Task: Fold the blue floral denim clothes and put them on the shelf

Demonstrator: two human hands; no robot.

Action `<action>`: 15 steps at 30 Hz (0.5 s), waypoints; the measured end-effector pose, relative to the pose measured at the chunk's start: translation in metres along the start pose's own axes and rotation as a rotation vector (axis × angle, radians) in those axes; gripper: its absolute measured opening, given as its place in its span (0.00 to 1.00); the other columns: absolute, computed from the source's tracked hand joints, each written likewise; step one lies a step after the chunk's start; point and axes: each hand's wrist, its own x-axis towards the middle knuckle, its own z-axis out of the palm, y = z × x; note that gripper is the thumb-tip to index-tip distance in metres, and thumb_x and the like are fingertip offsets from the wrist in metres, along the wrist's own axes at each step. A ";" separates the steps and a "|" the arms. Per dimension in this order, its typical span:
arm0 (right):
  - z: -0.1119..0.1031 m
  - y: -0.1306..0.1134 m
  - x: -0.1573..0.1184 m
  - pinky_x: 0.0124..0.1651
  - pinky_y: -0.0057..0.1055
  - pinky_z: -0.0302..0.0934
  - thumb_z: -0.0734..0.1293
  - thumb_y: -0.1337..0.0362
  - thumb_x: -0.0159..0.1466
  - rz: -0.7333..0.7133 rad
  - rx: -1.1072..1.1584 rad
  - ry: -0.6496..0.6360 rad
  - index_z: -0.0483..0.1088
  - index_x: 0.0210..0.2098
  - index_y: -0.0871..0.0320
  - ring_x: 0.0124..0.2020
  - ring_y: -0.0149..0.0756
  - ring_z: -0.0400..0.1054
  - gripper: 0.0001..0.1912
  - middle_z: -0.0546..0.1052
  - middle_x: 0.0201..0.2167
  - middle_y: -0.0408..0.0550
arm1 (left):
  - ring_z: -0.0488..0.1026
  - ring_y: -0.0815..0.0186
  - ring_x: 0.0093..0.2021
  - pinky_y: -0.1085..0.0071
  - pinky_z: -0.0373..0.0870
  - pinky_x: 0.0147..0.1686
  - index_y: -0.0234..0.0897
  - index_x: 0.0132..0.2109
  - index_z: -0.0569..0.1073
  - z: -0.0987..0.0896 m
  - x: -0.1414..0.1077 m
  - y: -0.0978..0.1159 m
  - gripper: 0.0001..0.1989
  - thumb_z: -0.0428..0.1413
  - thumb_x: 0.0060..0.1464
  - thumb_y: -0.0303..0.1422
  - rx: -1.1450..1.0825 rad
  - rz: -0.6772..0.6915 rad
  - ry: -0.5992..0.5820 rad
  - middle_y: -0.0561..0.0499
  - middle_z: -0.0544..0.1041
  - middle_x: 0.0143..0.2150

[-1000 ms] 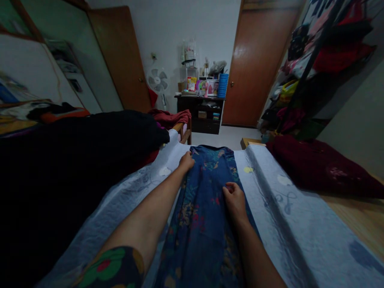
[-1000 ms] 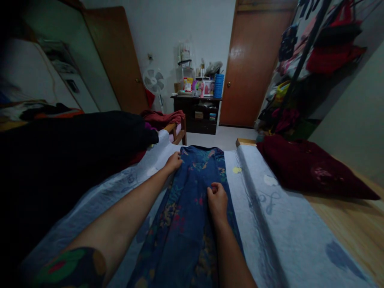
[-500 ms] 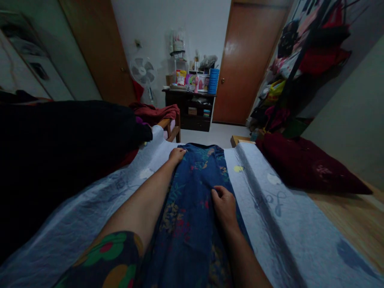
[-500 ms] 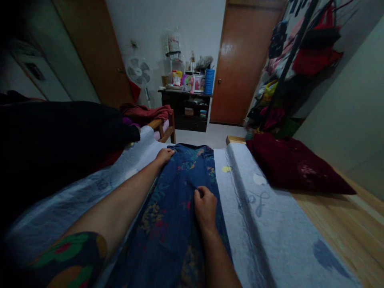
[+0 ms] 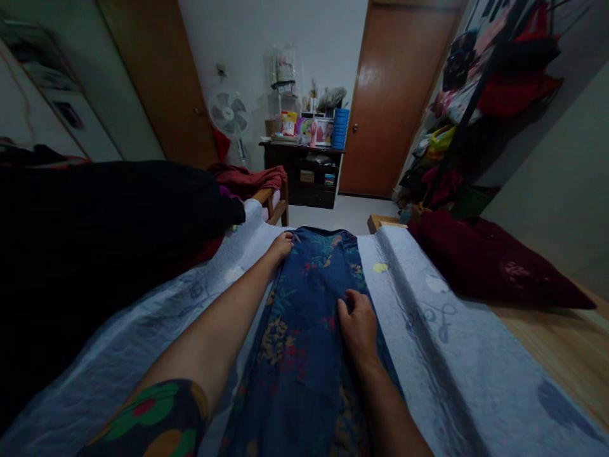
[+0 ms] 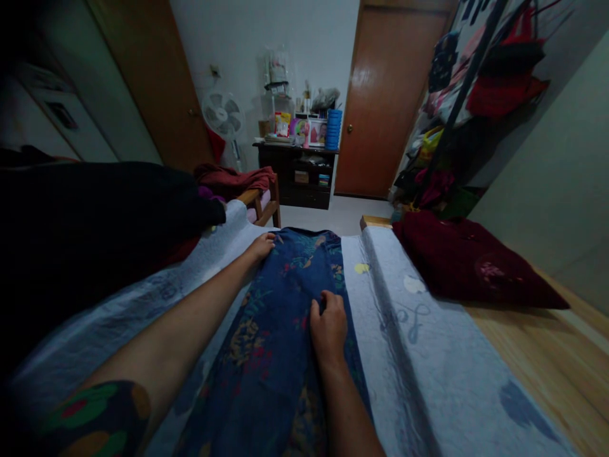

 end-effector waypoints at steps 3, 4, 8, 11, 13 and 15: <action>0.000 0.000 -0.001 0.50 0.33 0.61 0.60 0.62 0.62 -0.036 0.053 -0.035 0.73 0.46 0.59 0.45 0.42 0.70 0.15 0.76 0.43 0.53 | 0.77 0.65 0.40 0.71 0.73 0.40 0.35 0.54 0.68 0.001 -0.006 0.000 0.26 0.54 0.45 0.19 -0.001 0.058 -0.066 0.48 0.80 0.43; -0.001 -0.001 -0.001 0.50 0.33 0.61 0.60 0.62 0.62 -0.035 0.063 -0.044 0.73 0.44 0.59 0.44 0.42 0.70 0.15 0.77 0.42 0.52 | 0.77 0.64 0.42 0.70 0.72 0.42 0.36 0.55 0.67 0.001 -0.007 -0.001 0.28 0.55 0.45 0.19 0.012 0.076 -0.078 0.48 0.80 0.45; -0.002 -0.001 -0.001 0.44 0.32 0.61 0.60 0.62 0.62 0.001 0.060 -0.027 0.73 0.41 0.58 0.40 0.41 0.72 0.13 0.78 0.38 0.50 | 0.72 0.62 0.54 0.66 0.64 0.56 0.39 0.59 0.64 -0.002 -0.013 -0.003 0.33 0.56 0.45 0.18 0.124 0.125 -0.057 0.47 0.77 0.52; -0.003 0.000 0.000 0.43 0.31 0.61 0.59 0.61 0.62 0.012 0.044 -0.032 0.73 0.40 0.57 0.39 0.40 0.72 0.12 0.78 0.37 0.50 | 0.65 0.57 0.60 0.61 0.56 0.61 0.41 0.61 0.63 -0.006 -0.020 -0.001 0.32 0.55 0.48 0.19 0.214 0.134 0.004 0.46 0.74 0.55; -0.003 0.000 0.000 0.42 0.31 0.61 0.59 0.61 0.62 0.020 0.038 -0.041 0.73 0.40 0.57 0.39 0.40 0.72 0.12 0.78 0.37 0.49 | 0.62 0.54 0.61 0.57 0.56 0.61 0.42 0.59 0.65 -0.008 -0.027 0.003 0.27 0.54 0.52 0.23 0.341 0.158 0.095 0.44 0.72 0.56; -0.003 0.000 0.000 0.43 0.32 0.61 0.59 0.61 0.63 0.027 0.031 -0.048 0.73 0.40 0.58 0.39 0.40 0.72 0.13 0.78 0.37 0.50 | 0.62 0.53 0.60 0.56 0.57 0.60 0.40 0.56 0.68 -0.008 -0.032 0.009 0.20 0.50 0.56 0.25 0.534 0.233 0.158 0.42 0.70 0.56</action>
